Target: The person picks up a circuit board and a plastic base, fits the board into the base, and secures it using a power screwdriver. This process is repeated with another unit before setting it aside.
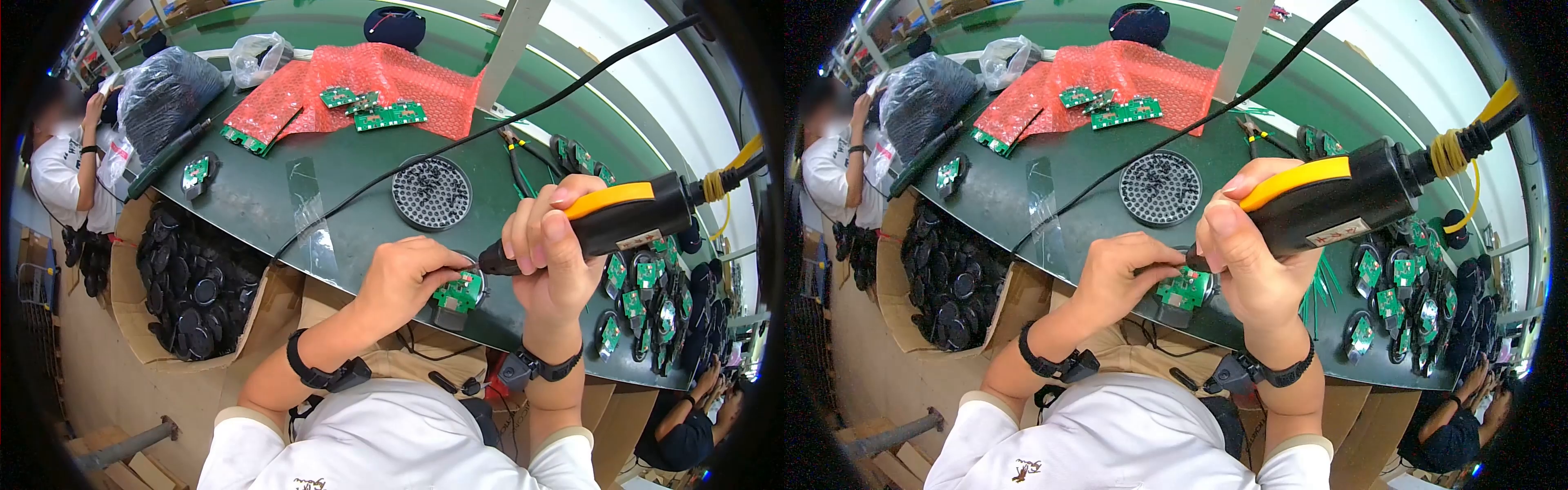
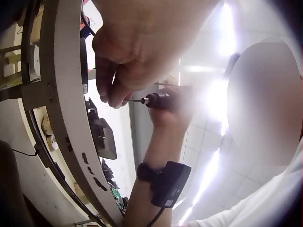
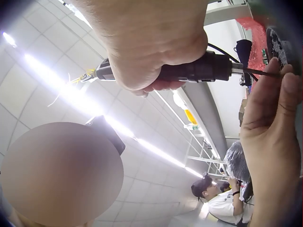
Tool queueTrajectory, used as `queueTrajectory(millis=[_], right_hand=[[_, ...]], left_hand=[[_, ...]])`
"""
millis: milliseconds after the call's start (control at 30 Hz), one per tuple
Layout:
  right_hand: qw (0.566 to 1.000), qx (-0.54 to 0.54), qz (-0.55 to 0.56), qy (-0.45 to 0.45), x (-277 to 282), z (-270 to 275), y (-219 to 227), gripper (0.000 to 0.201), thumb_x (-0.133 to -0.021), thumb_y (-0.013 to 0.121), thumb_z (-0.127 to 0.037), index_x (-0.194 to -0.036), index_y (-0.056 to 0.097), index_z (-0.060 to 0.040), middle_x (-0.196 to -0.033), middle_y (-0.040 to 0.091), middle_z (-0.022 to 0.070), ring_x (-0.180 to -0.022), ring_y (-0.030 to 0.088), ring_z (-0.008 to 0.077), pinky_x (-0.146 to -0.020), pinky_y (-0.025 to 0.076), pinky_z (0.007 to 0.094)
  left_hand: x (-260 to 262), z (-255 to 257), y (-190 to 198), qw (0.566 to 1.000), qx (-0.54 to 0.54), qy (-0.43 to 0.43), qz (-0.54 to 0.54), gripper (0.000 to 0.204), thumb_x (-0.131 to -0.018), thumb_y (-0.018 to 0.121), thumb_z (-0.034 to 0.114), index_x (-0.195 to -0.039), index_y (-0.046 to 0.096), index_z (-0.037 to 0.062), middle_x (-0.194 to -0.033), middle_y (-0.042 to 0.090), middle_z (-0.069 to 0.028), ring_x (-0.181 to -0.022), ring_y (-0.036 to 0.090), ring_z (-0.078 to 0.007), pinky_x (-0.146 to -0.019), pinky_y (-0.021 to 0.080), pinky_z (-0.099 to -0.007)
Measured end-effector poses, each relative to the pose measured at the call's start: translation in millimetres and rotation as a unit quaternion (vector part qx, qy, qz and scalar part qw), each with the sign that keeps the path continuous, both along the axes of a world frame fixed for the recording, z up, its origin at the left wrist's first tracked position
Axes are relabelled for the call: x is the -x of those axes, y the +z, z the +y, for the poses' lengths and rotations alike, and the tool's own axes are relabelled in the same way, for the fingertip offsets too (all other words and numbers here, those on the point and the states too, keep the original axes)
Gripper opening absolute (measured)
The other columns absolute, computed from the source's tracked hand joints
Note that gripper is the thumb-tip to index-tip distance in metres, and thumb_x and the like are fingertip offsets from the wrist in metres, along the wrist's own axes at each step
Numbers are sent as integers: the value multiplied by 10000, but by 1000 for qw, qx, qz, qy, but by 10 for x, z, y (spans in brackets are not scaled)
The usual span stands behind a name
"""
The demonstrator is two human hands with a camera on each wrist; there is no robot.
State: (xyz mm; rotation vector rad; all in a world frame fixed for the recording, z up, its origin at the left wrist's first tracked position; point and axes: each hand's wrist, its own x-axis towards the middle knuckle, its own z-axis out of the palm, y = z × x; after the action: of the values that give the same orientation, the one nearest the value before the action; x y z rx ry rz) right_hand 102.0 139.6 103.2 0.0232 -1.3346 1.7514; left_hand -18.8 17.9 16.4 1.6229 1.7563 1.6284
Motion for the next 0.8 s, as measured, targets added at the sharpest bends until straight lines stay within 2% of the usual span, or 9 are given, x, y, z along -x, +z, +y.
queueTrajectory(millis=[233,333,400,433,500,567,600,667,800], right_hand=[[1000,-13,-5,2,-18,5,-37,286,-966,723,37,-1169,533,-27,-799,591,55,-545,532,114,-512,441,269],[1000,-2,-7,-1,-16,-3,-67,283,-954,735,51,-1158,554,-24,-809,599,53,-549,541,111,-506,439,258],[998,3,-37,-44,-10,-7,-71,280,-940,753,59,-1148,583,-20,-826,608,50,-557,552,103,-498,437,250],[998,-27,-45,-45,-24,37,-129,289,-925,771,69,-1147,605,-13,-892,641,54,-589,578,94,-497,442,241],[996,-25,-54,-59,1,14,-147,288,-923,773,71,-1145,608,-10,-936,654,59,-609,587,92,-504,448,239],[994,-42,-73,-69,19,21,-192,285,-912,785,74,-1131,622,-5,-1041,678,68,-660,604,86,-536,467,234],[994,-39,-75,-70,29,11,-196,285,-912,785,74,-1131,622,-5,-1041,678,68,-660,604,86,-536,467,234],[983,-98,-120,-97,58,-17,-178,283,-1001,717,-68,-1196,521,-9,-717,563,36,-519,488,99,-509,426,280],[980,-125,-116,-105,87,2,-224,278,-1001,716,-58,-1190,520,-5,-728,567,39,-521,493,99,-505,430,278]], left_hand=[[-39,-2,-14,1000,13,8,-5,264,-768,876,-5,-1017,811,52,-889,771,-104,-801,721,-279,-720,575,-365],[-62,-84,-14,999,15,27,-14,317,-753,900,53,-1056,808,62,-978,780,-94,-891,727,-285,-784,580,-387],[-89,-242,-35,991,22,51,120,452,-749,918,228,-1158,792,80,-1154,753,-113,-1032,711,-318,-883,580,-426],[-151,-290,-36,991,24,48,121,452,-749,918,228,-1158,792,80,-1154,753,-113,-1032,711,-318,-883,580,-426],[-282,-380,-54,984,58,38,164,603,-737,896,392,-1243,768,90,-1304,686,-139,-1161,669,-362,-964,567,-462],[-337,-397,-151,980,63,41,186,631,-741,886,421,-1263,759,90,-1321,671,-147,-1182,657,-377,-983,562,-468],[-353,-400,-187,975,63,47,208,660,-744,876,449,-1283,750,90,-1338,655,-156,-1203,645,-391,-1003,557,-475],[-364,-407,-212,975,64,48,206,631,-754,880,419,-1274,752,85,-1336,657,-155,-1225,636,-389,-1011,552,-479],[-351,-407,-207,976,67,41,202,617,-755,886,394,-1273,751,87,-1337,657,-158,-1231,635,-388,-1013,553,-479]])
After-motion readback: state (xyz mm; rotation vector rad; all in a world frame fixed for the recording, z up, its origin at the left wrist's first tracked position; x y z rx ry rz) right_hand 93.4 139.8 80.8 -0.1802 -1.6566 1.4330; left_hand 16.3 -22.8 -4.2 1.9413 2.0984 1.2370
